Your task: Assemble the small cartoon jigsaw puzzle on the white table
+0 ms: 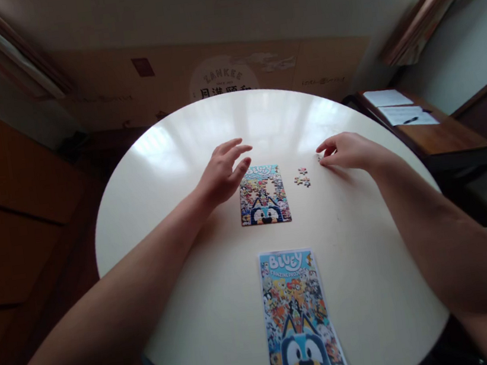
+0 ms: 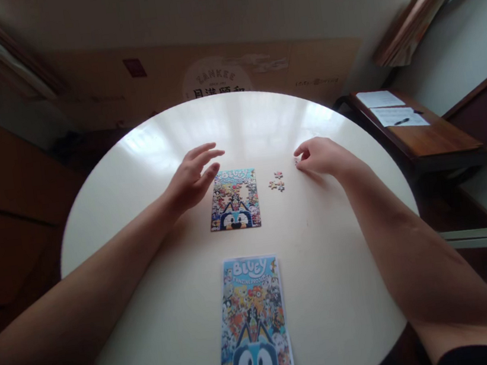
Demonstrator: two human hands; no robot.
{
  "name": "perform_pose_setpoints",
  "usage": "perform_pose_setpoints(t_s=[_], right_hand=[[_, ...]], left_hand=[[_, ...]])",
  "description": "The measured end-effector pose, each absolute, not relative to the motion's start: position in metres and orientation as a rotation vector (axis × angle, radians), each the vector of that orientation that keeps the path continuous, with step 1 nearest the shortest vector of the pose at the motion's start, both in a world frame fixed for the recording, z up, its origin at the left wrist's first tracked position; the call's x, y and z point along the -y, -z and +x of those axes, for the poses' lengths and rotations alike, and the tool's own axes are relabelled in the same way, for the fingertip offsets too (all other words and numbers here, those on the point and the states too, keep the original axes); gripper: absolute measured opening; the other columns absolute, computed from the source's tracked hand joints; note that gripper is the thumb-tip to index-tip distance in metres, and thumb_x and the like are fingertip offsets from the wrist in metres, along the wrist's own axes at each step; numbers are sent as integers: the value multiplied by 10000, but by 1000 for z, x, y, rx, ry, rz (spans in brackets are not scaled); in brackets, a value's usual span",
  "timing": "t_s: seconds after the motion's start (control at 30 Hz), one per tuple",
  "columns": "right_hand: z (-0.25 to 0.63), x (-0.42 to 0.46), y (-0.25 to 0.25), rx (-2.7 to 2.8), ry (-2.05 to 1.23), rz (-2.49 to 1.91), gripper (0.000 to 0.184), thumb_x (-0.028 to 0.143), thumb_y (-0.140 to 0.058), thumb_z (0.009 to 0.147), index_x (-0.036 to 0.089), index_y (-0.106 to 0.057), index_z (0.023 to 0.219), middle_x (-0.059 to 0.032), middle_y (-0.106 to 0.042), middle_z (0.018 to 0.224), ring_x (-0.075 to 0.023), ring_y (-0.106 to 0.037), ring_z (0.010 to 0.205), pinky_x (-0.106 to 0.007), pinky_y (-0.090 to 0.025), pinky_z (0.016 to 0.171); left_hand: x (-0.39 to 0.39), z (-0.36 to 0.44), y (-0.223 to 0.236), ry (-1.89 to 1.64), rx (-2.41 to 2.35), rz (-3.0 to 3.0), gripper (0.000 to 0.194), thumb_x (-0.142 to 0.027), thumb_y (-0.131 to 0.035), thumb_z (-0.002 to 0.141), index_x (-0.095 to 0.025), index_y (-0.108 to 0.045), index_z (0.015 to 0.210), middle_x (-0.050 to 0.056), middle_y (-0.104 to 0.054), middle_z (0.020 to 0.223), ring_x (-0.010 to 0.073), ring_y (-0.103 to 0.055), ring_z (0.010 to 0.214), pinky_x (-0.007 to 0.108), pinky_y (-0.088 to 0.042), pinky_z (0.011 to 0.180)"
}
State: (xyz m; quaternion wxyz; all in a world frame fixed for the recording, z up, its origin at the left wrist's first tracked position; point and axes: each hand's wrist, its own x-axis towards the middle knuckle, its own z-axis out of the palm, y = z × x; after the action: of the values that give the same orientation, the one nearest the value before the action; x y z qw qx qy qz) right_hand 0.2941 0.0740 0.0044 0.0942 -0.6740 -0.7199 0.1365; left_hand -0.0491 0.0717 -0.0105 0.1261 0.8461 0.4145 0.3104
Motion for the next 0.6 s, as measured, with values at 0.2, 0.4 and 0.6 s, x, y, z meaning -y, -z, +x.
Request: perform_pose_setpoints(t_s=[0.2, 0.4, 0.6], right_hand=[[296, -72, -8, 2133, -453, -2066, 159, 294, -684, 739, 243, -782, 854, -36, -737, 882, -204, -647, 753, -311, -485, 659], [296, -74, -13, 2094, -544, -2137, 197, 339, -710, 722, 230, -777, 871, -41, -733, 879, -209, -649, 749, -315, -489, 662], [298, -73, -14, 2115, -794, -2088, 149, 292, -695, 702, 210, -759, 809, -51, -732, 806, -202, -642, 708, -295, -480, 605]], left_hand=[[-73, -51, 11, -989, -1210, 2458, 336, -368, -458, 1017, -207, -634, 1253, 109, -559, 1430, 270, -455, 1365, 518, -401, 1113], [-73, -52, 9, -1123, -1188, 2450, 289, -326, -461, 1015, -204, -665, 1180, 91, -626, 1340, 244, -528, 1291, 484, -428, 1095], [-72, -54, 7, -1136, -1217, 2410, 270, -313, -463, 1012, -213, -667, 1157, 79, -640, 1308, 235, -552, 1257, 485, -449, 1080]])
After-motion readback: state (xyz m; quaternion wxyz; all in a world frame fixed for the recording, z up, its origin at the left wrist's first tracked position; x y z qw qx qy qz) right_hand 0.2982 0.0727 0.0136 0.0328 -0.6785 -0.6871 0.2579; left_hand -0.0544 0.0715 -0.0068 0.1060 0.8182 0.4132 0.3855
